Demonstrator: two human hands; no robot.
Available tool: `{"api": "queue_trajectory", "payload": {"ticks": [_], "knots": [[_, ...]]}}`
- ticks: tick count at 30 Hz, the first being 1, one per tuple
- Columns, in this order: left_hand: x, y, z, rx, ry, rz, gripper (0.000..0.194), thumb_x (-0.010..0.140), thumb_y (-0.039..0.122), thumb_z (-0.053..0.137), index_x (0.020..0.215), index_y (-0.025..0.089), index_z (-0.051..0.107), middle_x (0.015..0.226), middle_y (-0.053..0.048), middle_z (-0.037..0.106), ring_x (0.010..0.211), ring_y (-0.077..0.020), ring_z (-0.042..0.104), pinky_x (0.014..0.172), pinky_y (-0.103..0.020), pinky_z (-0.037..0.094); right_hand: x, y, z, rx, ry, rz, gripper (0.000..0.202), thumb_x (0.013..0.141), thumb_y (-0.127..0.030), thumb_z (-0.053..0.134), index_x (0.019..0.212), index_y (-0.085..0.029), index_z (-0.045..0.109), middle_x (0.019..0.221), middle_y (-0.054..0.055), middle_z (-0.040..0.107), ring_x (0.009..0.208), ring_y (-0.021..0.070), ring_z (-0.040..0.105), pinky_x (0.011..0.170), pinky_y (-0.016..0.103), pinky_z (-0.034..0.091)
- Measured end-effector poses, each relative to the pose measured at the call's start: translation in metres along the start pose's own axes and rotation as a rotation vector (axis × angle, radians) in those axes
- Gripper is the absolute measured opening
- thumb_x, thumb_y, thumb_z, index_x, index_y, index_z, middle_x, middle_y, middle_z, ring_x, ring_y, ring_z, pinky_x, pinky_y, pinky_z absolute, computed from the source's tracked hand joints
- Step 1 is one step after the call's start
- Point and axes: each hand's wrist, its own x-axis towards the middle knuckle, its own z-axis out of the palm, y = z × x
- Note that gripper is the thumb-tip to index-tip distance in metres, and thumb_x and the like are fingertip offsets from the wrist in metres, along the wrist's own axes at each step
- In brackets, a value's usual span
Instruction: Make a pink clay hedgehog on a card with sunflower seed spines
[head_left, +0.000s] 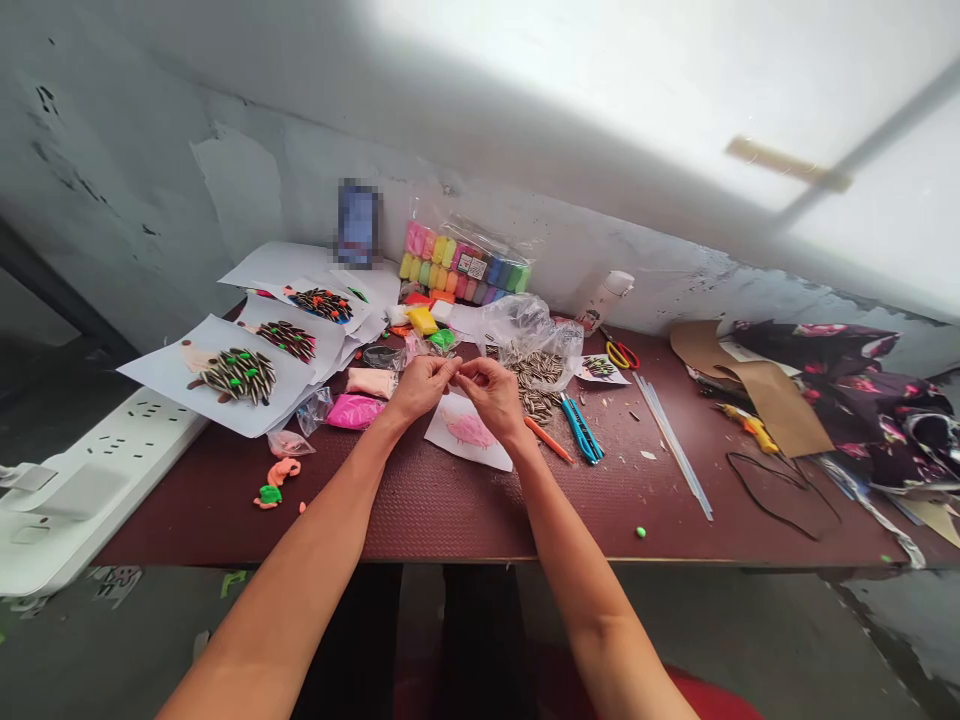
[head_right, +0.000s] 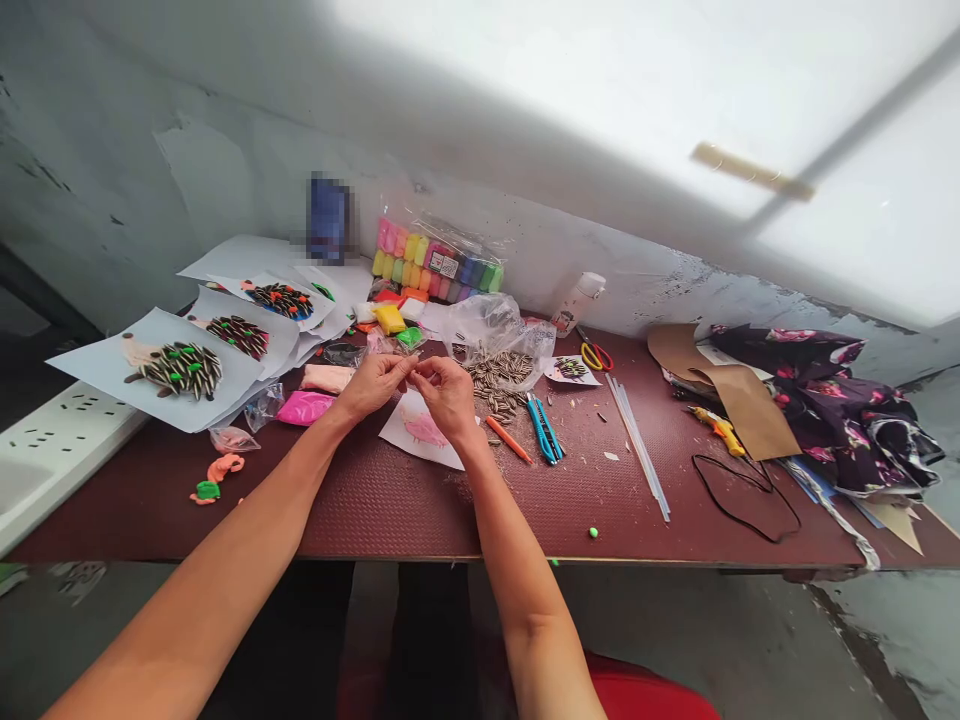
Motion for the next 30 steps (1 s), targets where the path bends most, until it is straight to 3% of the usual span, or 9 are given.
{"api": "queue_trajectory", "payload": {"ticks": [3,6,9,12,15,18,22,26,30], "knots": [[0.001,-0.001,-0.002,0.075,0.086,-0.009,0.048,0.090,0.054,0.049,0.064,0.016,0.064,0.058,-0.002,0.061,0.058,-0.0156,0.054,0.058,-0.027,0.039,0.002,-0.001,0.007,-0.031,0.053,0.003,0.024,0.088,-0.041,0.061,0.078,-0.021,0.067,0.074,-0.001,0.063,0.063,0.0119,0.050,0.065,0.025,0.040],[0.004,-0.009,-0.008,0.082,0.261,-0.002,0.035,0.091,0.044,0.050,0.077,0.016,0.067,0.071,-0.004,0.067,0.067,-0.0157,0.058,0.063,-0.025,0.044,0.003,0.000,0.015,-0.054,0.136,0.047,0.021,0.090,-0.035,0.054,0.076,-0.021,0.061,0.068,-0.004,0.057,0.061,0.0113,0.047,0.063,0.024,0.037],[0.008,-0.020,-0.017,0.095,0.519,0.024,0.020,0.090,0.029,0.052,0.092,0.016,0.066,0.087,-0.005,0.068,0.074,-0.0155,0.060,0.069,-0.026,0.050,0.002,0.006,0.019,-0.112,0.158,0.088,0.030,0.093,-0.035,0.048,0.067,-0.021,0.052,0.061,-0.005,0.050,0.059,0.0110,0.044,0.061,0.024,0.033],[0.011,-0.030,-0.022,0.163,0.637,0.040,0.020,0.085,0.017,0.052,0.099,0.016,0.066,0.101,-0.008,0.064,0.080,-0.0170,0.061,0.077,-0.030,0.054,-0.004,0.013,0.017,-0.163,0.138,0.114,0.039,0.097,-0.039,0.043,0.062,-0.022,0.046,0.057,-0.005,0.047,0.055,0.0108,0.041,0.060,0.025,0.030],[0.010,-0.033,-0.021,0.305,0.585,0.054,0.025,0.083,0.013,0.051,0.100,0.016,0.069,0.110,-0.012,0.062,0.095,-0.0241,0.063,0.089,-0.040,0.053,-0.010,0.018,0.013,-0.193,0.129,0.112,0.040,0.097,-0.042,0.043,0.062,-0.022,0.045,0.057,-0.004,0.047,0.055,0.0111,0.040,0.059,0.025,0.029],[0.006,-0.032,-0.017,0.501,0.508,0.056,0.028,0.082,0.013,0.052,0.100,0.019,0.073,0.119,-0.015,0.063,0.116,-0.0337,0.057,0.103,-0.051,0.043,-0.014,0.019,0.011,-0.214,0.135,0.096,0.035,0.095,-0.040,0.047,0.065,-0.022,0.048,0.059,-0.004,0.050,0.056,0.0119,0.042,0.060,0.025,0.029],[0.001,-0.030,-0.016,0.605,0.393,0.037,0.029,0.082,0.015,0.055,0.101,0.022,0.074,0.111,-0.015,0.071,0.117,-0.0371,0.056,0.104,-0.058,0.036,-0.016,0.016,0.013,-0.170,0.160,0.065,0.023,0.091,-0.036,0.051,0.073,-0.022,0.054,0.067,-0.002,0.057,0.061,0.0127,0.047,0.062,0.025,0.033],[0.003,-0.025,-0.017,0.450,0.383,0.078,0.018,0.082,0.021,0.057,0.093,0.020,0.071,0.102,-0.012,0.073,0.106,-0.0313,0.062,0.100,-0.049,0.042,-0.015,0.015,0.014,-0.017,0.157,0.090,0.019,0.088,-0.038,0.053,0.079,-0.022,0.058,0.073,-0.001,0.061,0.062,0.0125,0.050,0.063,0.025,0.038],[0.007,-0.018,-0.017,0.094,0.365,0.075,0.017,0.079,0.028,0.061,0.093,0.018,0.063,0.094,-0.006,0.071,0.082,-0.0202,0.065,0.078,-0.034,0.052,-0.012,0.016,0.013,0.129,0.153,0.144,0.021,0.085,-0.041,0.054,0.077,-0.022,0.058,0.070,-0.002,0.058,0.061,0.0123,0.049,0.062,0.025,0.040]]}}
